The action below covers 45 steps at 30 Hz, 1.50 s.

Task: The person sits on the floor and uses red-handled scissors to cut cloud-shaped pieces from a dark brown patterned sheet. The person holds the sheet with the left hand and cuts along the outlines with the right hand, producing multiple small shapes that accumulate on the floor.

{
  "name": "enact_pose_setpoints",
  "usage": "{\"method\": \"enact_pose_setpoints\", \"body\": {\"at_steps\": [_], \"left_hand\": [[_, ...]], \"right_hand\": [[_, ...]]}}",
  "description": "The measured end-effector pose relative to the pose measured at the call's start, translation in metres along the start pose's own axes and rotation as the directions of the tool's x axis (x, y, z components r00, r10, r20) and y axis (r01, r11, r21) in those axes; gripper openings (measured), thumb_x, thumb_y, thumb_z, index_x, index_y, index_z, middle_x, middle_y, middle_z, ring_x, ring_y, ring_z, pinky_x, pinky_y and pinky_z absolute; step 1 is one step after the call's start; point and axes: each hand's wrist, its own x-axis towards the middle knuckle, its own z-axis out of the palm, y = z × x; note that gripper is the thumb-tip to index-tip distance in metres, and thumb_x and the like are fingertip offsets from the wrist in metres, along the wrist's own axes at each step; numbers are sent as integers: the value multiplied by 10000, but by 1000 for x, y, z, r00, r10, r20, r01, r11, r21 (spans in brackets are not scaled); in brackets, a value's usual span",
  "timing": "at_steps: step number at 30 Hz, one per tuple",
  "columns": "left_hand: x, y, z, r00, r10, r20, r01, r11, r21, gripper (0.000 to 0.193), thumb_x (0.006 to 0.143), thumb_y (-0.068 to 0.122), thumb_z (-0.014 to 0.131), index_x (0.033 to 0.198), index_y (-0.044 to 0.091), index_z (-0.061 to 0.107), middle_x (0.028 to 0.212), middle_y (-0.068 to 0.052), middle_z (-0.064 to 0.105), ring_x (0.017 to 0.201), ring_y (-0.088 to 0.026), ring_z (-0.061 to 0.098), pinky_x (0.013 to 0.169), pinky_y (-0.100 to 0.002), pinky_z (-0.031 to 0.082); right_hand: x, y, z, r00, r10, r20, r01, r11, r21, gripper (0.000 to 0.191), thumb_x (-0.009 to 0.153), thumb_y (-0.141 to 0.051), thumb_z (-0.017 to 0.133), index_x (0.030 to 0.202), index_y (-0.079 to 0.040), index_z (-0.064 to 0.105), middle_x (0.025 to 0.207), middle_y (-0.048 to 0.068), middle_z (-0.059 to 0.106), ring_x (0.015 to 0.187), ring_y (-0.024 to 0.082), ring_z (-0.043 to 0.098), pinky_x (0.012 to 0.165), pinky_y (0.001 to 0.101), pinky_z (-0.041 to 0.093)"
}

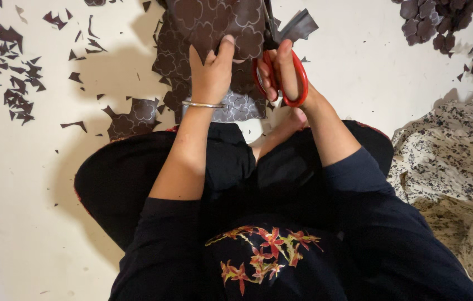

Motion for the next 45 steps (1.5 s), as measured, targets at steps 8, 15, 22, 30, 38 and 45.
{"method": "enact_pose_setpoints", "body": {"at_steps": [8,15,22,30,38,45], "left_hand": [[3,-3,3,998,-41,-40,33,983,-179,454,969,252,692,1230,-70,507,1041,-117,733,941,-195,696,834,-330,578],[2,0,5,999,-35,-27,24,941,-338,387,945,183,692,1198,-54,518,1024,-114,699,891,-183,691,756,-336,626],[3,3,4,998,-33,-55,16,957,-289,373,937,162,698,1194,-35,513,1000,-88,702,879,-169,677,782,-307,581],[26,5,-25,996,-11,-84,-11,968,-250,119,913,5,595,999,-56,541,829,-112,584,620,-136,611,638,-339,666],[40,4,-37,983,-80,-163,26,950,-311,139,802,-25,626,866,-55,507,813,-114,645,551,-135,622,545,-321,664],[43,8,-44,969,9,-246,-103,923,-370,308,773,-2,696,672,48,409,633,-57,559,515,-129,560,612,-383,715]], "right_hand": [[-2,-4,-1,1000,19,8,-20,998,51,874,791,-966,242,771,-110,419,577,8,430,433,110,425,389,264,378],[-1,-5,1,999,37,15,-39,996,85,863,788,-964,233,752,-117,395,570,5,415,417,109,407,375,270,371],[9,-5,-9,996,48,-73,-38,991,130,863,774,-963,212,782,-123,410,576,-1,402,407,106,402,382,273,379],[13,-5,-16,990,-55,-131,80,977,198,929,816,-949,268,858,-59,531,621,23,452,450,127,444,435,282,426],[18,-5,-15,977,-7,-212,45,983,176,913,862,-924,304,889,-48,561,630,20,470,434,136,445,417,290,401],[12,-4,0,994,37,-103,-49,992,-119,918,888,-859,322,1079,-29,664,753,17,576,611,121,596,562,296,499]]}}
